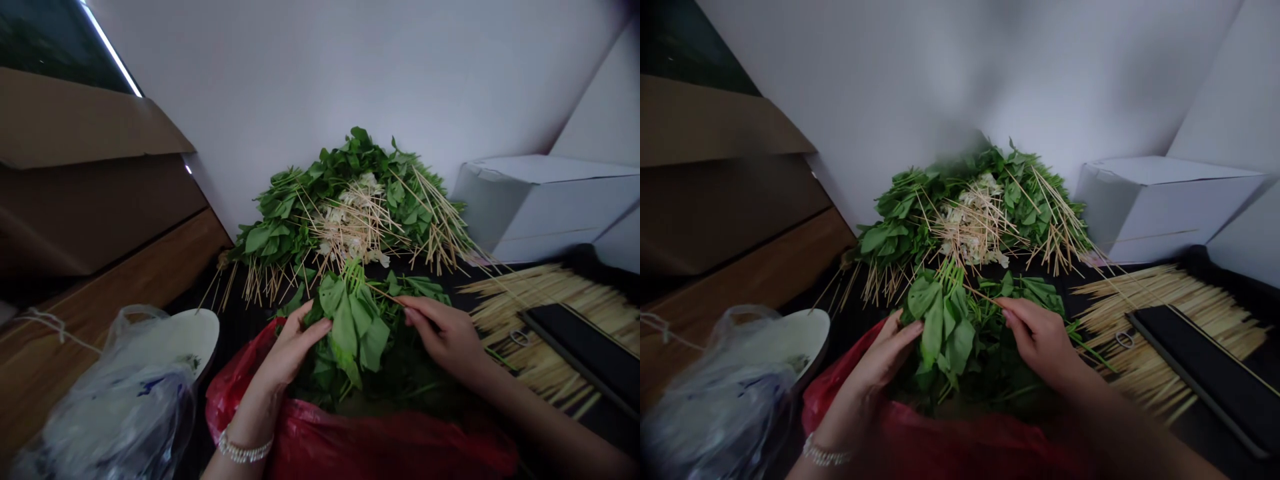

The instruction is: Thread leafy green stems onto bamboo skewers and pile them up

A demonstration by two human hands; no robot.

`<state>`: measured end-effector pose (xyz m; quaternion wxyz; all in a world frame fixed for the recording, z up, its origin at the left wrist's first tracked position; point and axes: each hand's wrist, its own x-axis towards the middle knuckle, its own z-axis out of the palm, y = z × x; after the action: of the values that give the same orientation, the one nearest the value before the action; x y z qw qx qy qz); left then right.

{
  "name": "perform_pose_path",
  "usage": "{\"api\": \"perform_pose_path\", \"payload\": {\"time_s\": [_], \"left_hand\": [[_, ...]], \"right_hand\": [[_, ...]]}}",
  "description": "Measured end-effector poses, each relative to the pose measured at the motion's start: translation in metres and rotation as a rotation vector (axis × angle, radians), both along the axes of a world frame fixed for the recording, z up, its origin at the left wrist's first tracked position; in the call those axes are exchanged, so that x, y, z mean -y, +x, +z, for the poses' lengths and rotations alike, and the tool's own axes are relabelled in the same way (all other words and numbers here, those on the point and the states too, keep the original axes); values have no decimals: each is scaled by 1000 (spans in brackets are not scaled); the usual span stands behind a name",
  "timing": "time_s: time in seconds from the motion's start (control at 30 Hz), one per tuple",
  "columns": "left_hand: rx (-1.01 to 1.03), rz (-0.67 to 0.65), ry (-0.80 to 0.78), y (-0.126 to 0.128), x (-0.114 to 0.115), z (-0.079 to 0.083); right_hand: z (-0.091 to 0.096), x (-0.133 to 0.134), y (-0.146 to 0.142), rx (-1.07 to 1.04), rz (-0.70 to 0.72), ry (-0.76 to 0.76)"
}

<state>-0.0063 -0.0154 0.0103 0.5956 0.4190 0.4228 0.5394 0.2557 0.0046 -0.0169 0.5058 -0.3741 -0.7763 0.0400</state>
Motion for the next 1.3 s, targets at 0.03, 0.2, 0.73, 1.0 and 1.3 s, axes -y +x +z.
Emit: {"api": "perform_pose_path", "payload": {"time_s": [0.03, 0.2, 0.73, 1.0, 1.3], "left_hand": [[-1, -16, -6, 2, 1, 1], [90, -14, -21, 9, -1, 5], [76, 238, 138, 1, -15, -6], [-329, 210, 539, -12, -10, 1], [-89, 253, 121, 2, 17, -5]], "right_hand": [[-1, -1, 0, 8, -4, -9], [-3, -3, 1, -12, -24, -52], [7, 5, -1, -52, -66, 153], [-12, 8, -8, 120, 60, 348], [-8, 9, -4, 316, 39, 424]]}}
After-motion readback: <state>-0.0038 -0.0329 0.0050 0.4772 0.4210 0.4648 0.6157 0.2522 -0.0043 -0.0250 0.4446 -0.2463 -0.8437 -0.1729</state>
